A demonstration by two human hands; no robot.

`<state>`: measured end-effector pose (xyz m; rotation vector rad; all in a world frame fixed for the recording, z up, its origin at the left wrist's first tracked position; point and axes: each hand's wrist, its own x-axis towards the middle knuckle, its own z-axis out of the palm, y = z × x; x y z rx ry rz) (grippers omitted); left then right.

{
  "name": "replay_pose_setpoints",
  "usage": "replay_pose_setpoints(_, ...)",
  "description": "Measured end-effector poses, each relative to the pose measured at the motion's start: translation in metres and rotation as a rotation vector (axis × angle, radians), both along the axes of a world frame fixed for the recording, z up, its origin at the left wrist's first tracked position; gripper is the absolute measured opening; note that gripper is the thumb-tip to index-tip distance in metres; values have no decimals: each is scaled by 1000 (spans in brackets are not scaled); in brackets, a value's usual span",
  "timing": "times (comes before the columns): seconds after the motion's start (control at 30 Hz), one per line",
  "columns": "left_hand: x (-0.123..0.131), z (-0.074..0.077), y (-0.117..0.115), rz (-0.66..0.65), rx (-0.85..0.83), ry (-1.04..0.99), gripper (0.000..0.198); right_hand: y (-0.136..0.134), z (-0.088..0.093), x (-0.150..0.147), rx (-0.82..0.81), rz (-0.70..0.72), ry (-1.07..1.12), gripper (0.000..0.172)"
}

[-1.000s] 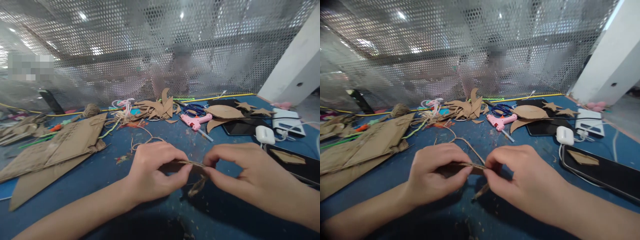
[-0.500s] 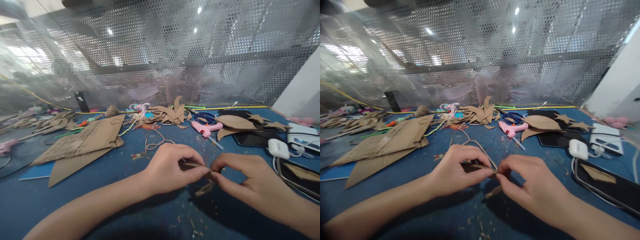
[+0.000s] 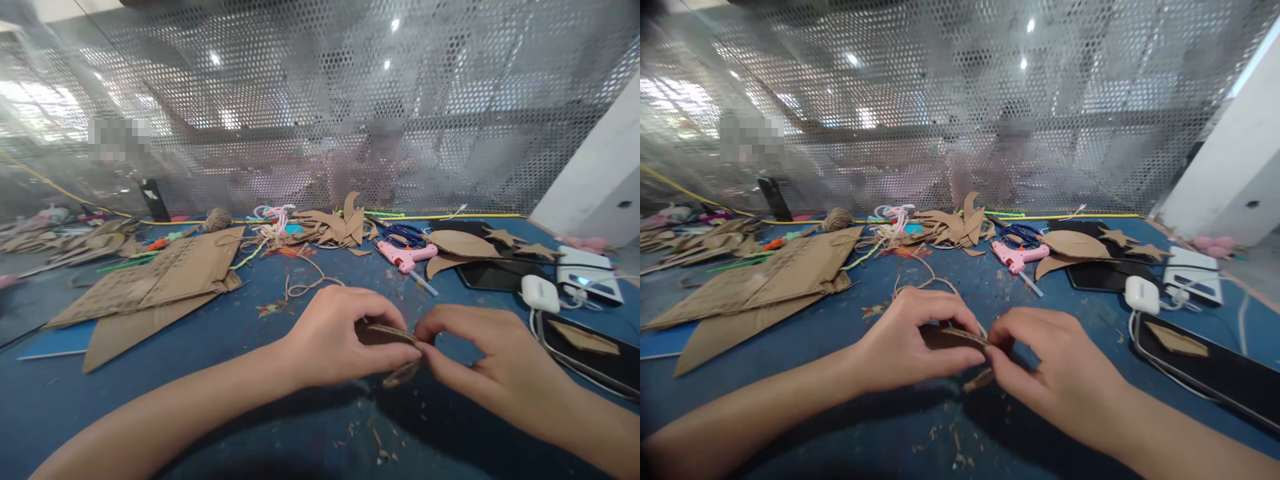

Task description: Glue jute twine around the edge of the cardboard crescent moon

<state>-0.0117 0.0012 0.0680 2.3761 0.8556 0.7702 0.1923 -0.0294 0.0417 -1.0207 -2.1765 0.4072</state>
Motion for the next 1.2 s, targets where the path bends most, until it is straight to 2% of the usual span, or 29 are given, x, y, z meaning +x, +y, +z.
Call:
replay_pose_setpoints(0.37,-1,1,-3,-39,5,7,11,-5,-3,-1,23,31,-35,10)
replay_pose_setpoints(0.7,-3,3,1,16,71,-80,11,-1,2,-5,-69,-51,-59,11)
replay_pose_setpoints(0.93,-3,6,4,83,122,-77,10,0,9,1,102,-37,-57,10)
replay_pose_setpoints(1.2,-2,6,0,23,46,-111,6,-4,14,0,177,-23,-73,11)
